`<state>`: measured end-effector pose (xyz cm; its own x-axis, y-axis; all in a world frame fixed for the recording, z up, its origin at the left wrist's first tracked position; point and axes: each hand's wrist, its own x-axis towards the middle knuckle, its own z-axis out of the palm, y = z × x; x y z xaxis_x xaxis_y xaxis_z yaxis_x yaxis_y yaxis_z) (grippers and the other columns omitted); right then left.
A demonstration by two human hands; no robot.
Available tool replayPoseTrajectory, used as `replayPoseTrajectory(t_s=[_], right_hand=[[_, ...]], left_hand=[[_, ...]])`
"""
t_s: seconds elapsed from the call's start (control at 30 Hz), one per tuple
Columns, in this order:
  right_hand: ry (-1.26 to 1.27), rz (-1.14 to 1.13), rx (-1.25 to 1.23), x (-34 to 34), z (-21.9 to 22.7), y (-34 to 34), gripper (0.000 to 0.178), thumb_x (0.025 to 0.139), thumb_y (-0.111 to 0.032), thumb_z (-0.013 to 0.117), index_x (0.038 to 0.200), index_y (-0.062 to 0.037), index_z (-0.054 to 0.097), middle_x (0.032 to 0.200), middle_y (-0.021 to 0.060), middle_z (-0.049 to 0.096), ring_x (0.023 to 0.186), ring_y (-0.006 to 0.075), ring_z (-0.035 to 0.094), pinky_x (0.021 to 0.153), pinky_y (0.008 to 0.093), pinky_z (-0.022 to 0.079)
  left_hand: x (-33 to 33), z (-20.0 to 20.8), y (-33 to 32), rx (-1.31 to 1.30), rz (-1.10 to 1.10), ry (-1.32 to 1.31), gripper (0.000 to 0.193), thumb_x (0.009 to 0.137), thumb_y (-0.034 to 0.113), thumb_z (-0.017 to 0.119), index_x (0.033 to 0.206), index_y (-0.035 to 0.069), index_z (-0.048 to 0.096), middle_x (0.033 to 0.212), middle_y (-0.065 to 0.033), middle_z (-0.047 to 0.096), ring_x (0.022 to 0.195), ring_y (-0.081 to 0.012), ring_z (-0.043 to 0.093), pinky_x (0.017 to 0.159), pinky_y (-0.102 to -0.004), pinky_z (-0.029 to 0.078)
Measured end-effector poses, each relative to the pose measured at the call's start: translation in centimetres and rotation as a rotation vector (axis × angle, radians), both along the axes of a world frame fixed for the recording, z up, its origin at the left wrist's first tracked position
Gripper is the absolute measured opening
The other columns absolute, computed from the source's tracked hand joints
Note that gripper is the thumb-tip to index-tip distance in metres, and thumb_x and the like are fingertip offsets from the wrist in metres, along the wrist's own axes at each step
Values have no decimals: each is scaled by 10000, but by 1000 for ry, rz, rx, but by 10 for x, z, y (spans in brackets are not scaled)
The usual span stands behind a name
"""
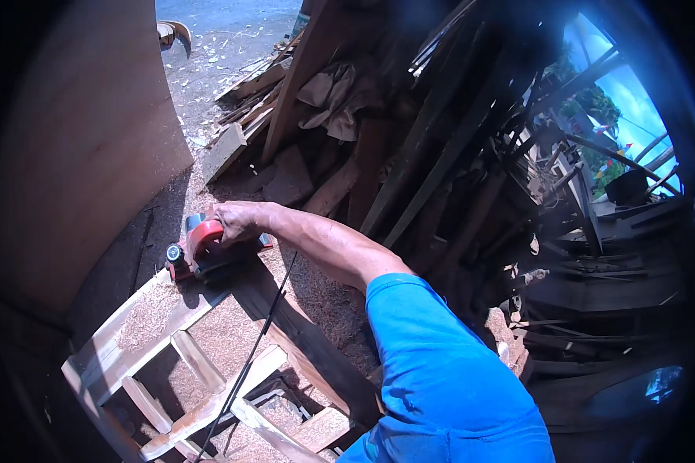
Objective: The person sands the surfaces of a wooden lattice structure using a power sander, then uses a hammer and a chisel to remove material from one of the wooden joints.
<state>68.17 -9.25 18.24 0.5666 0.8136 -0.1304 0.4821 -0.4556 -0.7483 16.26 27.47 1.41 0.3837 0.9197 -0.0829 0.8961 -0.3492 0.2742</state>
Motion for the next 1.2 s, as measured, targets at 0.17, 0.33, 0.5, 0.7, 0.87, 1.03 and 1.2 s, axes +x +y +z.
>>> replayPoseTrajectory(t_s=[0.17, 0.33, 0.5, 0.7, 0.87, 1.03, 1.2], right_hand=[[-76, -18, -70, -27, -2, -74, 575, 669, -149, 723, 1239, -185, 657, 1025, 106, 709, 966, 282, 678, 897, 385, 522], [-13, -102, -45, -45, -3, -77, 511, 668, -146, 748, 1174, -147, 681, 1029, 130, 683, 996, 306, 657, 888, 409, 513], [-86, -107, -41, -42, -7, -55, 435, 687, -191, 750, 1120, -167, 723, 956, 123, 728, 864, 293, 703, 761, 408, 551], [-45, -120, -80, -48, 2, -31, 488, 677, -204, 747, 1159, -143, 695, 973, 137, 726, 901, 321, 693, 799, 412, 541], [-83, -110, 18, -44, -8, -8, 410, 664, -160, 746, 1068, -92, 714, 881, 146, 730, 802, 300, 696, 741, 397, 541], [-93, -179, -45, -54, -11, -7, 412, 666, -148, 725, 1074, -90, 713, 881, 152, 730, 782, 285, 696, 735, 398, 539], [39, -237, -132, -78, 2, -49, 412, 745, -137, 705, 1155, -115, 680, 917, 111, 696, 846, 227, 666, 772, 352, 527]], left_hand=[[12, -1, -2, -1, -4, 0, 404, 1040, 525, 416, 1185, 147, 424, 987, -261, 681, 897, -517, 627, 723, -601, 429], [16, -5, -1, 8, -16, 11, 403, 1042, 523, 411, 1178, 144, 423, 983, -263, 680, 897, -519, 626, 723, -601, 427], [19, -8, 1, 10, -22, 0, 403, 1044, 522, 406, 1172, 140, 421, 978, -264, 680, 897, -520, 626, 723, -602, 425], [16, -6, 7, 24, -18, 9, 403, 1046, 521, 399, 1164, 136, 420, 972, -266, 679, 897, -522, 624, 722, -602, 422], [10, -9, 5, 30, -17, 2, 403, 1048, 520, 394, 1158, 133, 418, 967, -267, 678, 897, -524, 623, 722, -603, 420], [-13, -26, 11, 13, 1, 0, 403, 1050, 519, 388, 1152, 130, 417, 962, -269, 677, 897, -526, 622, 722, -603, 418], [-47, -25, 15, 10, 61, -15, 379, 1056, 515, 367, 1145, 148, 407, 939, -272, 679, 886, -533, 624, 716, -614, 427]])
